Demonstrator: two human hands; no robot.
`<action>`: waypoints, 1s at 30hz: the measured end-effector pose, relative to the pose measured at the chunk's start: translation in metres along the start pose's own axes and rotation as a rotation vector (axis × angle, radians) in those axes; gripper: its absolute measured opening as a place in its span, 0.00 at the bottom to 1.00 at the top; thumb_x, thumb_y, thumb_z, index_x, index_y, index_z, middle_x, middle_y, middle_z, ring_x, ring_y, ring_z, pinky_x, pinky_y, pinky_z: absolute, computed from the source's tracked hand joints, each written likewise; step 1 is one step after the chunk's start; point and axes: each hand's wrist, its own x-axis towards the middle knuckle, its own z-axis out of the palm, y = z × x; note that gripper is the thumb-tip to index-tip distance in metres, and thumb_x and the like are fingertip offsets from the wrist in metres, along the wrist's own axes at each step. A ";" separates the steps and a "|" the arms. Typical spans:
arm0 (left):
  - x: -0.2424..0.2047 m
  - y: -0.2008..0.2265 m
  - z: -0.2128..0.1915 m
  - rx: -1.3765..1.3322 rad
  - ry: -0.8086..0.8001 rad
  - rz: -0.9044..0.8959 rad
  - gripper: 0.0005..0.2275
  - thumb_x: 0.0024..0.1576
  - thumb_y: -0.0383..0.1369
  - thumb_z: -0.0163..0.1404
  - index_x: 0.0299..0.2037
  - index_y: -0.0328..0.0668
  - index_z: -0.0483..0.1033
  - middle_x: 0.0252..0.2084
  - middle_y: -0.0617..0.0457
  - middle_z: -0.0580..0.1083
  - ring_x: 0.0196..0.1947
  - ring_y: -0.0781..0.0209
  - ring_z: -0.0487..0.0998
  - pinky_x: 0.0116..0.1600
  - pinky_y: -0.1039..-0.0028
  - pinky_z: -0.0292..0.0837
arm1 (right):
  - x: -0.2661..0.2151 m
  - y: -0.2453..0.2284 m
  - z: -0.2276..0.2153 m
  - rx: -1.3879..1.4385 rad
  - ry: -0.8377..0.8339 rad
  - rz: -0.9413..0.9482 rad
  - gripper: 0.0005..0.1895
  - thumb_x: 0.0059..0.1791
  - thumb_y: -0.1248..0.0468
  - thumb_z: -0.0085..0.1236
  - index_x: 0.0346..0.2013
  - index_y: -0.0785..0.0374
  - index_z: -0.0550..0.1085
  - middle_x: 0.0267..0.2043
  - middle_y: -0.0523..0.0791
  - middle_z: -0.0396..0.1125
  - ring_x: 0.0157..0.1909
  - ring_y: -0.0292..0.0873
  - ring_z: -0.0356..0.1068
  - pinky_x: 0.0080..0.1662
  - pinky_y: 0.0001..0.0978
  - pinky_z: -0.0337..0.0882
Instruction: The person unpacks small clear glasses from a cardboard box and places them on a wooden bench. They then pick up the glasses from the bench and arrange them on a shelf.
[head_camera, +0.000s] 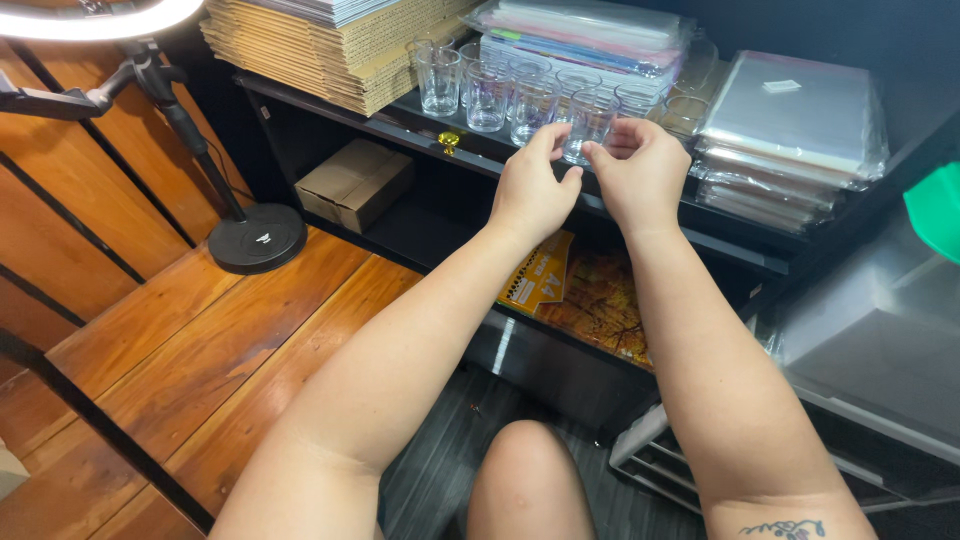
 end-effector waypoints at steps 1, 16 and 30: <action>0.000 -0.003 0.001 -0.009 0.008 0.026 0.22 0.58 0.29 0.54 0.63 0.38 0.69 0.63 0.34 0.72 0.65 0.46 0.74 0.65 0.64 0.77 | -0.001 0.000 0.001 0.009 0.015 -0.017 0.21 0.44 0.66 0.77 0.47 0.69 0.79 0.39 0.50 0.76 0.41 0.41 0.80 0.40 0.28 0.81; -0.110 -0.039 -0.028 -0.180 0.086 -0.063 0.13 0.59 0.27 0.52 0.53 0.46 0.78 0.47 0.45 0.81 0.49 0.49 0.83 0.52 0.65 0.83 | -0.145 -0.036 0.025 0.263 -0.088 -0.197 0.08 0.49 0.71 0.66 0.44 0.61 0.82 0.41 0.47 0.74 0.45 0.48 0.78 0.43 0.34 0.80; -0.327 -0.185 -0.125 -0.095 0.062 -0.673 0.22 0.54 0.29 0.56 0.61 0.43 0.72 0.52 0.42 0.79 0.49 0.56 0.83 0.51 0.69 0.81 | -0.335 -0.039 0.139 0.456 -0.791 0.047 0.10 0.50 0.69 0.64 0.46 0.64 0.82 0.46 0.48 0.75 0.44 0.46 0.80 0.44 0.32 0.82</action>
